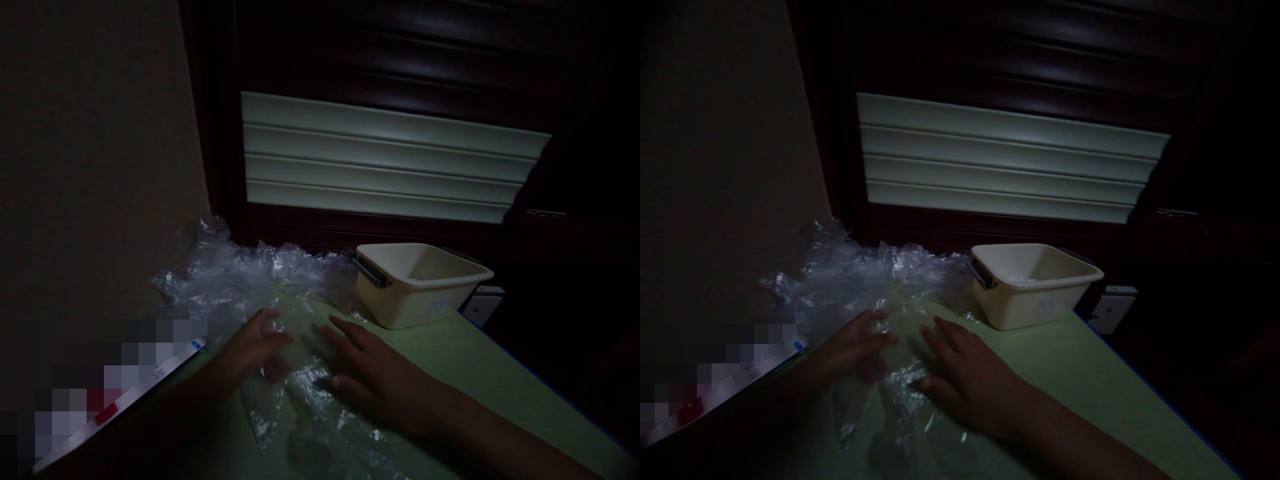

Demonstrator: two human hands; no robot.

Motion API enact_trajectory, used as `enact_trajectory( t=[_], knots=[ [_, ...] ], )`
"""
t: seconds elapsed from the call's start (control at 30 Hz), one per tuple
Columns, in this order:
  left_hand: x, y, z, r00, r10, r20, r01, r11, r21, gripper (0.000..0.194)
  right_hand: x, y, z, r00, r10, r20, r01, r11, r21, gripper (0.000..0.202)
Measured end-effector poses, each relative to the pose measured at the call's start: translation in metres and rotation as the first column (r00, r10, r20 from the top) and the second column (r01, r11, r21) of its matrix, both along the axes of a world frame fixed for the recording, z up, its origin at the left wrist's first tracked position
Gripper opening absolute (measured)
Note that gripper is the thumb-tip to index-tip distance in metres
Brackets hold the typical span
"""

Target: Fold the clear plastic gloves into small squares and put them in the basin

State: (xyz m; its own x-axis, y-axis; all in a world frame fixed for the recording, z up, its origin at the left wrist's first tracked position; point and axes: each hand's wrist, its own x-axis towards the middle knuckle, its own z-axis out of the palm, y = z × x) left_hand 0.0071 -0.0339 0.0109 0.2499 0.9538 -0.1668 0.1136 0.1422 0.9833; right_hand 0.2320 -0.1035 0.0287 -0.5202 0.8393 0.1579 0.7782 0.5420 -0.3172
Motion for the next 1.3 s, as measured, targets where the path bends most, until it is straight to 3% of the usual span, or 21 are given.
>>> enact_trajectory(
  t=[0.07,0.1,0.13,0.2,0.23,0.3,0.4,0.5,0.6,0.77,0.83,0.97,1.03,1.17,1.23,1.3],
  knots=[
    [0.0,-0.003,-0.001,0.99,0.056,-0.126,-0.032,0.983,0.182,0.067,-0.001,-0.004,-0.001,0.993,0.07,0.098,-0.059,0.992,-0.113,0.065],
    [-0.001,-0.004,0.0,0.97,0.103,-0.218,-0.024,0.94,0.34,0.066,-0.001,-0.004,-0.002,0.989,0.084,0.119,-0.066,0.987,-0.148,0.065],
    [-0.002,-0.005,0.0,0.938,0.157,-0.31,0.022,0.863,0.505,0.062,0.0,-0.005,-0.002,0.988,0.085,0.127,-0.063,0.984,-0.169,0.065],
    [-0.004,-0.007,0.002,0.842,0.256,-0.475,0.22,0.64,0.736,0.048,0.001,-0.004,-0.003,0.989,0.077,0.123,-0.054,0.982,-0.182,0.066],
    [-0.005,-0.007,0.002,0.798,0.27,-0.539,0.333,0.548,0.767,0.041,0.001,-0.004,-0.002,0.99,0.08,0.119,-0.057,0.981,-0.185,0.068],
    [-0.006,-0.008,0.001,0.741,0.176,-0.648,0.51,0.482,0.713,0.035,0.003,-0.002,0.0,0.99,0.091,0.111,-0.067,0.977,-0.204,0.07],
    [-0.007,-0.01,-0.003,0.671,-0.022,-0.741,0.649,0.501,0.573,0.038,0.01,0.001,0.004,0.988,0.117,0.103,-0.088,0.965,-0.248,0.074],
    [-0.009,-0.013,-0.007,0.634,-0.092,-0.768,0.677,0.546,0.493,0.043,0.021,0.004,0.009,0.982,0.126,0.14,-0.081,0.954,-0.289,0.083],
    [-0.012,-0.014,-0.008,0.575,-0.087,-0.813,0.696,0.573,0.432,0.053,0.035,0.008,0.012,0.984,0.109,0.143,-0.066,0.959,-0.275,0.087],
    [-0.013,-0.014,-0.011,0.507,-0.02,-0.862,0.722,0.556,0.412,0.062,0.045,0.011,0.015,0.993,0.104,0.055,-0.087,0.962,-0.258,0.085],
    [-0.013,-0.013,-0.012,0.501,0.019,-0.866,0.709,0.564,0.423,0.064,0.04,0.011,0.014,0.995,0.077,0.058,-0.063,0.973,-0.22,0.079],
    [-0.011,-0.011,-0.013,0.427,0.069,-0.902,0.71,0.592,0.381,0.065,0.016,0.006,0.009,0.994,-0.078,0.078,0.077,0.997,0.01,0.07],
    [-0.009,-0.011,-0.014,0.386,0.093,-0.918,0.713,0.601,0.361,0.066,0.005,0.003,0.005,0.994,-0.076,0.081,0.072,0.996,0.051,0.065],
    [-0.007,-0.011,-0.014,0.331,0.16,-0.93,0.714,0.602,0.358,0.071,-0.001,-0.003,0.005,0.994,0.031,0.108,-0.03,1.0,-0.005,0.045],
    [-0.007,-0.01,-0.012,0.307,0.164,-0.937,0.724,0.599,0.342,0.072,0.006,-0.002,0.01,0.987,0.046,0.154,-0.038,0.998,-0.055,0.049],
    [-0.007,-0.01,-0.01,0.282,0.133,-0.95,0.728,0.615,0.302,0.071,0.019,0.001,0.014,0.978,0.067,0.196,-0.038,0.988,-0.147,0.066]
  ],
)
